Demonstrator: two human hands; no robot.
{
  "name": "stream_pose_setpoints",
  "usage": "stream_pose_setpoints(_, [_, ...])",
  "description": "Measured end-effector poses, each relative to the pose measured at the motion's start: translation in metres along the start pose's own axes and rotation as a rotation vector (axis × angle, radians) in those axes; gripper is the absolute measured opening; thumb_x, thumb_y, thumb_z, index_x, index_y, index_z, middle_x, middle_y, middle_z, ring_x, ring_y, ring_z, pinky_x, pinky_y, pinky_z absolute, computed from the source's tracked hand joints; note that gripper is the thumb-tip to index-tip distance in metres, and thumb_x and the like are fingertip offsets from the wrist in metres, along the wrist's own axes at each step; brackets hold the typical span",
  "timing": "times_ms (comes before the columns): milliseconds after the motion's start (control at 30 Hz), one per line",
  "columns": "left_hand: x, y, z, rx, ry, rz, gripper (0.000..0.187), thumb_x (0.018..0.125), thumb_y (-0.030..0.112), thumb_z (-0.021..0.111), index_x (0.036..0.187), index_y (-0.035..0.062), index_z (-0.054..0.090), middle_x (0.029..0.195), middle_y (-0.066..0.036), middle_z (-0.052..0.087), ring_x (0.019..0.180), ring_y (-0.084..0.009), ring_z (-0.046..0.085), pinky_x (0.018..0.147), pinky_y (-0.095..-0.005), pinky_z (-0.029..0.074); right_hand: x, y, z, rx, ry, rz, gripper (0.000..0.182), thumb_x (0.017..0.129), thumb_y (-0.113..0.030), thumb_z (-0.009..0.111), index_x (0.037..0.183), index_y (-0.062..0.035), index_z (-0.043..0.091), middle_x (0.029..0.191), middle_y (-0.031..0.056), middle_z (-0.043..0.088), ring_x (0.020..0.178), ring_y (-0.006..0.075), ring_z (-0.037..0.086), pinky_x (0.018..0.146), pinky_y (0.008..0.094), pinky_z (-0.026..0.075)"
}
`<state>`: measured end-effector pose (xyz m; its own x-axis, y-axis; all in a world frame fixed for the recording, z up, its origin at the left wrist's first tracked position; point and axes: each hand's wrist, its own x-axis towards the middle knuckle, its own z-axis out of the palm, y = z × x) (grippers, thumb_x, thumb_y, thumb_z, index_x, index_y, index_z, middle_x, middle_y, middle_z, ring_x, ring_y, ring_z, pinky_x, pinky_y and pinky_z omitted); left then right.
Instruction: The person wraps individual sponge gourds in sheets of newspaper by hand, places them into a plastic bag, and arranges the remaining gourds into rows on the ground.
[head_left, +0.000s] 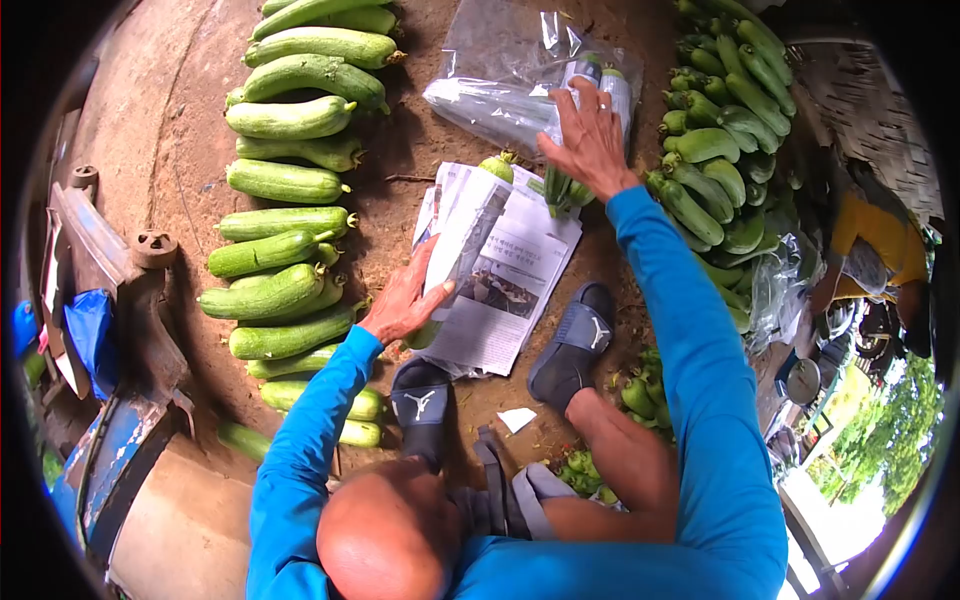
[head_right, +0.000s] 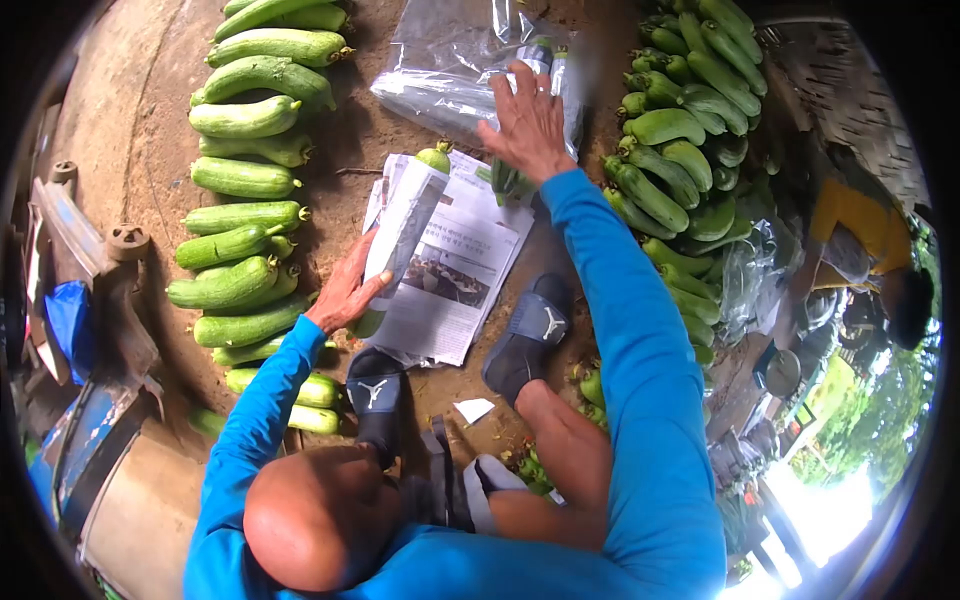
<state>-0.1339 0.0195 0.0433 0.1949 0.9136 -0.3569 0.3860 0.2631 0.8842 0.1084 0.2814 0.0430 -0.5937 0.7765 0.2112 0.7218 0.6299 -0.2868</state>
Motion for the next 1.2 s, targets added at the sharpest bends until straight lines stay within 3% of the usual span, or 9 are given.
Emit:
stream_pose_setpoints(100, [0.021, -0.001, 0.006, 0.009, 0.004, -0.02, 0.071, 0.096, 0.035, 0.059, 0.152, -0.001, 0.033, 0.141, -0.03, 0.053, 0.129, -0.0467, 0.054, 0.107, -0.0491, 0.043, 0.014, 0.024, 0.026, -0.281, 0.015, -0.071, 0.039, 0.078, -0.031, 0.07, 0.108, -0.0071, 0.062, 0.115, 0.0134, 0.052, 0.109, 0.0374, 0.054, 0.09, 0.0554, 0.046])
stream_pose_setpoints(167, [0.044, -0.001, 0.005, -0.075, -0.049, -0.049, 0.07, 0.096, 0.039, 0.058, 0.149, -0.0022, 0.037, 0.139, -0.028, 0.055, 0.126, -0.0446, 0.056, 0.107, -0.0476, 0.044, 0.024, 0.034, 0.027, -0.222, -0.312, 0.033, 0.036, 0.077, -0.03, 0.069, 0.105, -0.0076, 0.064, 0.117, 0.0106, 0.054, 0.111, 0.0369, 0.055, 0.087, 0.0552, 0.048])
stream_pose_setpoints(333, [0.119, 0.008, 0.011, -0.108, 0.013, 0.015, 0.066, 0.096, 0.043, 0.057, 0.142, -0.0017, 0.046, 0.131, -0.026, 0.061, 0.122, -0.0381, 0.059, 0.103, -0.0442, 0.045, 0.024, 0.028, 0.02, 0.115, 0.067, 0.024, 0.041, 0.07, -0.025, 0.073, 0.105, -0.0056, 0.066, 0.106, 0.0121, 0.059, 0.102, 0.0388, 0.059, 0.09, 0.0477, 0.051])
stream_pose_setpoints(567, [0.256, 0.006, 0.031, -0.083, 0.097, 0.111, 0.049, 0.1, 0.038, 0.046, 0.119, -0.0053, 0.056, 0.11, -0.021, 0.061, 0.102, -0.0316, 0.059, 0.088, -0.0417, 0.046, 0.011, 0.031, 0.033, 0.355, 0.161, 0.047, 0.041, 0.072, -0.027, 0.069, 0.102, -0.001, 0.061, 0.111, 0.016, 0.059, 0.106, 0.0379, 0.057, 0.097, 0.0481, 0.046])
stream_pose_setpoints(633, [0.266, 0.018, 0.022, 0.006, -0.027, -0.058, 0.051, 0.098, 0.039, 0.045, 0.107, -0.0087, 0.06, 0.094, -0.023, 0.066, 0.089, -0.0332, 0.06, 0.087, -0.0459, 0.047, 0.005, 0.029, 0.033, 0.367, 0.144, 0.04, 0.042, 0.072, -0.026, 0.068, 0.103, 0.0011, 0.061, 0.113, 0.0174, 0.06, 0.109, 0.0376, 0.057, 0.101, 0.0464, 0.044])
stream_pose_setpoints(900, [0.29, 0.011, 0.002, 0.474, -0.072, 0.35, 0.048, 0.094, 0.041, 0.048, 0.107, 0.0012, 0.07, 0.107, -0.025, 0.072, 0.101, -0.0424, 0.068, 0.091, -0.046, 0.052, 0.0, 0.024, 0.043, 0.398, 0.019, 0.088, 0.05, 0.093, -0.039, 0.066, 0.121, 0.0024, 0.061, 0.129, 0.0214, 0.062, 0.123, 0.0403, 0.055, 0.108, 0.0449, 0.041])
stream_pose_setpoints(1033, [0.278, 0.03, 0.001, 0.619, 0.004, 0.099, 0.048, 0.092, 0.047, 0.05, 0.1, 0.0055, 0.073, 0.105, -0.023, 0.072, 0.101, -0.0416, 0.068, 0.091, -0.0444, 0.054, -0.008, 0.018, 0.044, 0.221, -0.129, 0.173, 0.063, 0.098, -0.052, 0.055, 0.133, -0.0002, 0.059, 0.145, 0.0156, 0.054, 0.133, 0.0361, 0.049, 0.11, 0.0461, 0.037])
stream_pose_setpoints(1100, [0.27, 0.038, -0.001, 0.742, -0.094, -0.071, 0.06, 0.083, 0.054, 0.059, 0.12, 0.0084, 0.068, 0.121, -0.024, 0.068, 0.103, -0.0407, 0.07, 0.088, -0.0469, 0.056, -0.008, 0.016, 0.048, 0.193, -0.132, 0.151, 0.064, 0.098, -0.054, 0.055, 0.134, -0.0008, 0.059, 0.145, 0.0149, 0.054, 0.133, 0.0358, 0.049, 0.11, 0.0464, 0.038])
stream_pose_setpoints(1200, [0.217, 0.021, 0.012, 0.552, 0.149, 0.151, 0.041, 0.09, 0.042, 0.057, 0.109, 0.0071, 0.066, 0.098, -0.021, 0.07, 0.085, -0.0425, 0.069, 0.072, -0.0496, 0.055, 0.0, 0.015, 0.047, 0.143, -0.174, 0.155, 0.067, 0.098, -0.057, 0.054, 0.135, -0.001, 0.058, 0.146, 0.014, 0.053, 0.134, 0.0355, 0.049, 0.109, 0.0469, 0.039])
